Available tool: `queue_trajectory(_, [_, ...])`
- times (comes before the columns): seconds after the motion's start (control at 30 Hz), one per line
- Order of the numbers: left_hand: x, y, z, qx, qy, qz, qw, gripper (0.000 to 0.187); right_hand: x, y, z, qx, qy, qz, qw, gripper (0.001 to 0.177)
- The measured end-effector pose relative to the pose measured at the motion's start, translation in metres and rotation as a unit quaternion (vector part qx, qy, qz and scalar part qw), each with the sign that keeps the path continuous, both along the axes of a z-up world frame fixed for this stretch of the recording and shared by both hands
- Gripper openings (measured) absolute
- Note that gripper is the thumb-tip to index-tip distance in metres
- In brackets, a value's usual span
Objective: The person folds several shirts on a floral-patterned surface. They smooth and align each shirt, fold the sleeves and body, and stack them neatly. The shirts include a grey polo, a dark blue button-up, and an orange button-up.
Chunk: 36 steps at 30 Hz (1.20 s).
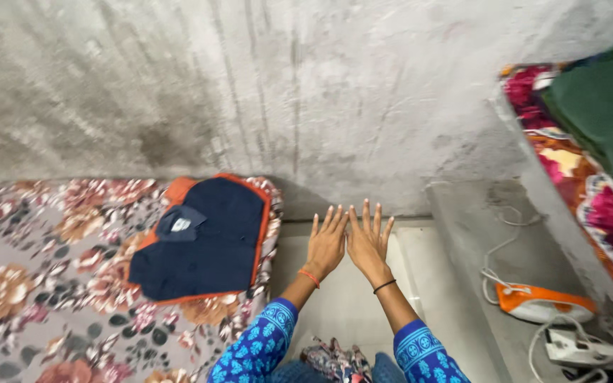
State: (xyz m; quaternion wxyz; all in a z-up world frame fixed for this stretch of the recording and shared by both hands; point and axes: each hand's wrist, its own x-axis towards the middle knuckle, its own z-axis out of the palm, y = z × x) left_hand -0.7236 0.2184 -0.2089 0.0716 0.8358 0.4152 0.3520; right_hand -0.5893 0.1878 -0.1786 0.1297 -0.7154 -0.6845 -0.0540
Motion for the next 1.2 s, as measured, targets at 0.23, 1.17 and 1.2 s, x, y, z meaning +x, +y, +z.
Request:
queue_trajectory(0.23, [-0.086, 0.013, -0.042, -0.057, 0.028, 0.07, 0.996, 0.057, -0.083, 0.031, -0.045, -0.041, -0.025, 0.082, 0.995, 0.069])
queue_trajectory(1.17, [-0.213, -0.005, -0.169, -0.284, 0.144, 0.274, 0.908, 0.055, -0.178, 0.064, -0.18, -0.308, -0.002, 0.297, 0.904, 0.05])
queue_trajectory(1.2, [-0.213, -0.007, -0.173, -0.258, 0.144, 0.283, 0.913, 0.053, -0.178, 0.064, -0.184, -0.295, 0.018, 0.302, 0.906, 0.047])
